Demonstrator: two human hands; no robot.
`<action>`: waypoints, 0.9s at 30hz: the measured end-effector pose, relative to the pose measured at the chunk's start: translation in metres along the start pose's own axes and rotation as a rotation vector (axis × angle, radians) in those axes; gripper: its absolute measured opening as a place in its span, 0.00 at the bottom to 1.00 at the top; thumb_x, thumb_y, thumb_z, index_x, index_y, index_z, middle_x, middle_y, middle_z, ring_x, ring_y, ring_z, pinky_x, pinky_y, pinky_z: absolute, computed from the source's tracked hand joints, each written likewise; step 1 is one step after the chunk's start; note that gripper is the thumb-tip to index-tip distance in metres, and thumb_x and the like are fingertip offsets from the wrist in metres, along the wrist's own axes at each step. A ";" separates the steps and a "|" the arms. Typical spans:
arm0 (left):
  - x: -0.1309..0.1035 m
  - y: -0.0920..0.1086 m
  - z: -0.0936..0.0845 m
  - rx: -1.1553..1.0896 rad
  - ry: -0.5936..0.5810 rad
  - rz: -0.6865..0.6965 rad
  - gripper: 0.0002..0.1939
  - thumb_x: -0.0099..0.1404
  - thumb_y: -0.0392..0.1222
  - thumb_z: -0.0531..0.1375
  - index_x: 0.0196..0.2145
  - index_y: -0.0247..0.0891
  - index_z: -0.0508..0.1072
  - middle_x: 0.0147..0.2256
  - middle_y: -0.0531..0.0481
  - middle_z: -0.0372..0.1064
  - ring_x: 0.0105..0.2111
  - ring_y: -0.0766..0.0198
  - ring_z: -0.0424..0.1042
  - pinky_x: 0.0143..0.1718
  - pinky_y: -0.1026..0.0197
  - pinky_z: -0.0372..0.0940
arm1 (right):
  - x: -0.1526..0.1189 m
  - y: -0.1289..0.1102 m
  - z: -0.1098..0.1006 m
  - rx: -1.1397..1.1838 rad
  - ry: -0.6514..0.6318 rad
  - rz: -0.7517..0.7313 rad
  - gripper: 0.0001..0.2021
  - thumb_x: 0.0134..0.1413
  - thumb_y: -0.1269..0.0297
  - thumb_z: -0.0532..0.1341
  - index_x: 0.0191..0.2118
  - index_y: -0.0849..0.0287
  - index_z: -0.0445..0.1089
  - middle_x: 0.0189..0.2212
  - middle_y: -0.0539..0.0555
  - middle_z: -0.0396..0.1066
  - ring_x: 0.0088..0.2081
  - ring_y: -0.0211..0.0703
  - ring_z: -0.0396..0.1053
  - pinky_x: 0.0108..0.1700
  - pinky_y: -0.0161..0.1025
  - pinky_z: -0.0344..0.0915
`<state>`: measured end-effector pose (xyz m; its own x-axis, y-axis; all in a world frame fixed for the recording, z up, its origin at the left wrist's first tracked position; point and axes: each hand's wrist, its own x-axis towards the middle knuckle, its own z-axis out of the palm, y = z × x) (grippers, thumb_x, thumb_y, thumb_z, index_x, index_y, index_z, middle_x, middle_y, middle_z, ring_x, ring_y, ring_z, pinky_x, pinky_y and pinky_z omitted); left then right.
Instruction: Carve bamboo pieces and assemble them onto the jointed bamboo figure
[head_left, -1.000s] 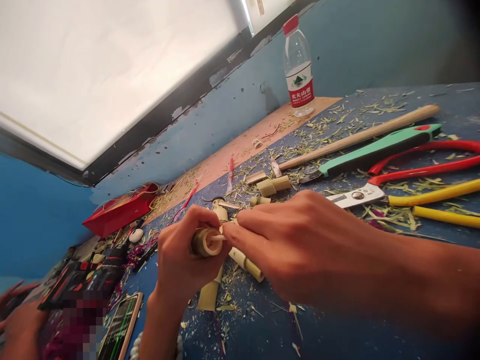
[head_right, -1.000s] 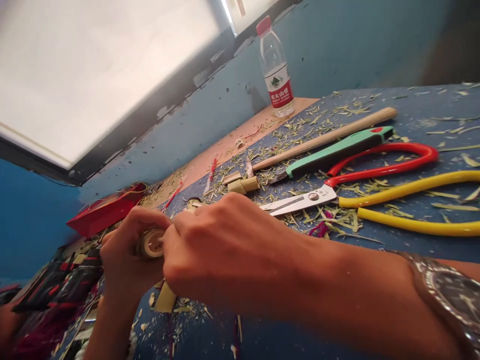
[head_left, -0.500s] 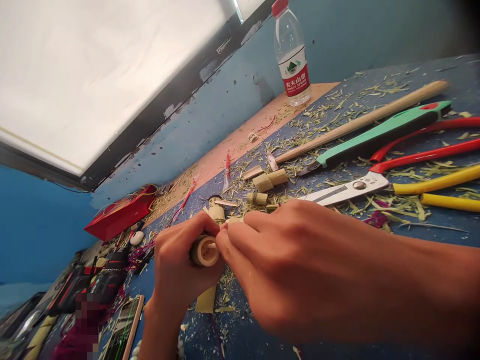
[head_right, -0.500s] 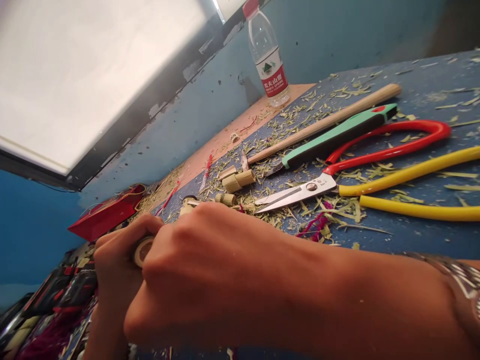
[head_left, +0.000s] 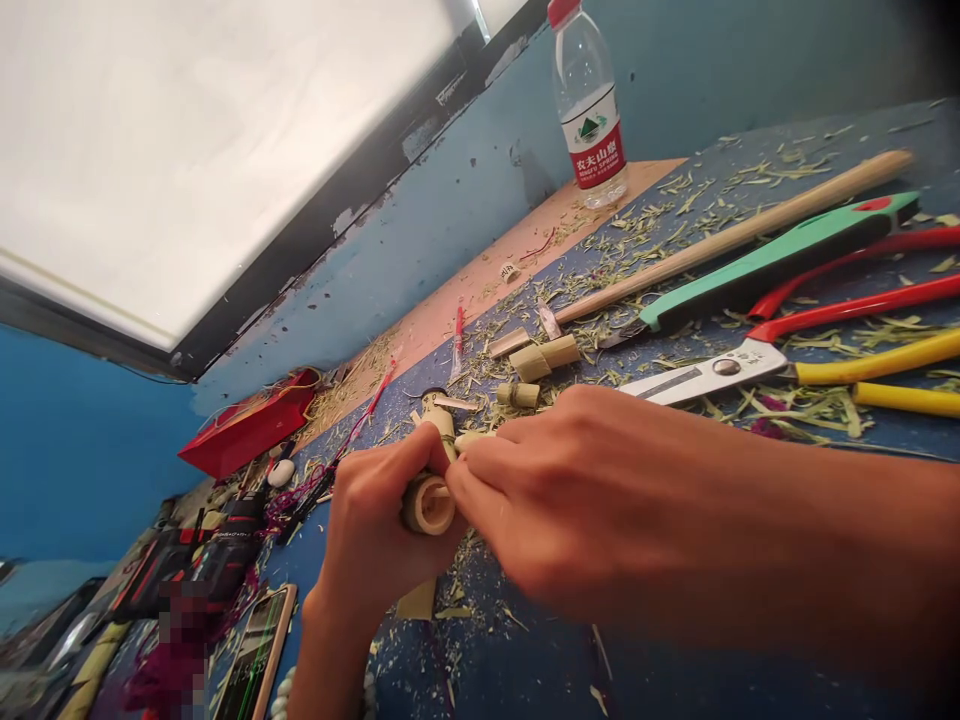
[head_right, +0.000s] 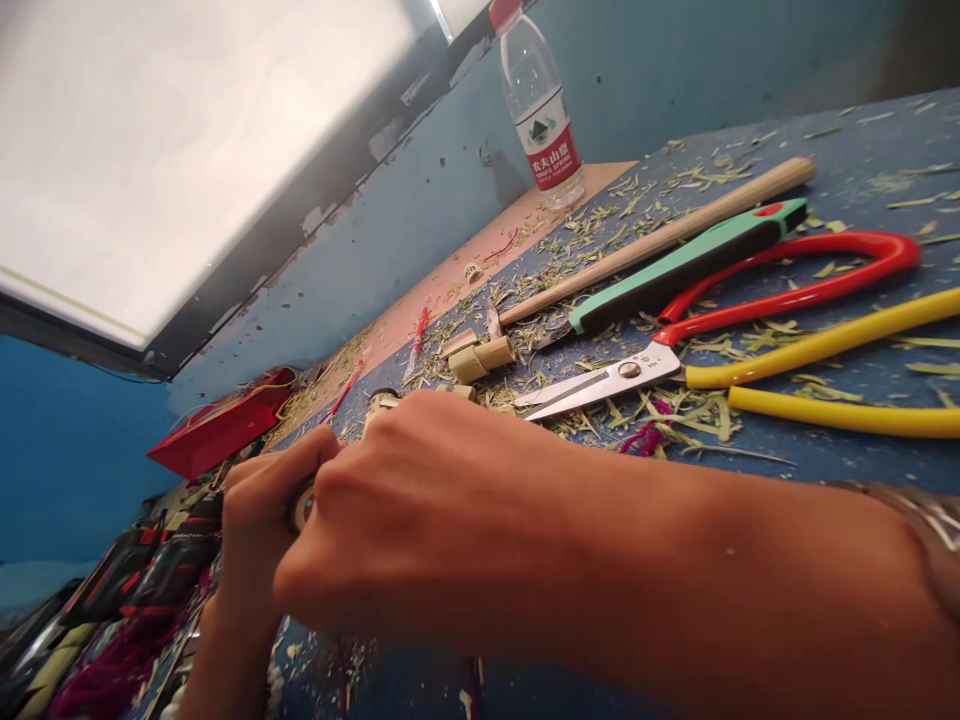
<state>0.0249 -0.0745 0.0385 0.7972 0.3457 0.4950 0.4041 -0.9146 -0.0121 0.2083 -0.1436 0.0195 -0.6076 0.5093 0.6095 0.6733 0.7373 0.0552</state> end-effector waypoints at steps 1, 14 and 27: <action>0.000 0.000 0.000 -0.008 -0.007 0.003 0.13 0.58 0.30 0.52 0.23 0.41 0.50 0.16 0.60 0.48 0.16 0.72 0.49 0.15 0.65 0.42 | 0.000 0.003 0.000 0.021 -0.014 -0.001 0.12 0.62 0.74 0.61 0.26 0.60 0.66 0.21 0.49 0.65 0.19 0.34 0.54 0.23 0.39 0.46; -0.002 0.001 0.004 -0.087 -0.072 -0.082 0.14 0.60 0.40 0.56 0.21 0.41 0.55 0.15 0.58 0.50 0.17 0.71 0.49 0.15 0.63 0.45 | -0.003 0.014 -0.002 -0.069 -0.056 -0.171 0.16 0.63 0.76 0.58 0.24 0.57 0.64 0.21 0.49 0.63 0.23 0.38 0.58 0.28 0.42 0.52; -0.001 -0.003 0.001 0.040 0.042 0.079 0.11 0.53 0.31 0.56 0.23 0.40 0.55 0.18 0.62 0.43 0.19 0.72 0.42 0.16 0.67 0.42 | 0.002 0.012 0.005 0.028 -0.087 -0.027 0.10 0.62 0.80 0.56 0.30 0.62 0.66 0.22 0.50 0.66 0.22 0.35 0.56 0.26 0.39 0.45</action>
<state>0.0240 -0.0719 0.0371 0.8081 0.2633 0.5269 0.3591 -0.9293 -0.0864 0.2133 -0.1322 0.0176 -0.6603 0.5248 0.5372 0.6451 0.7626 0.0479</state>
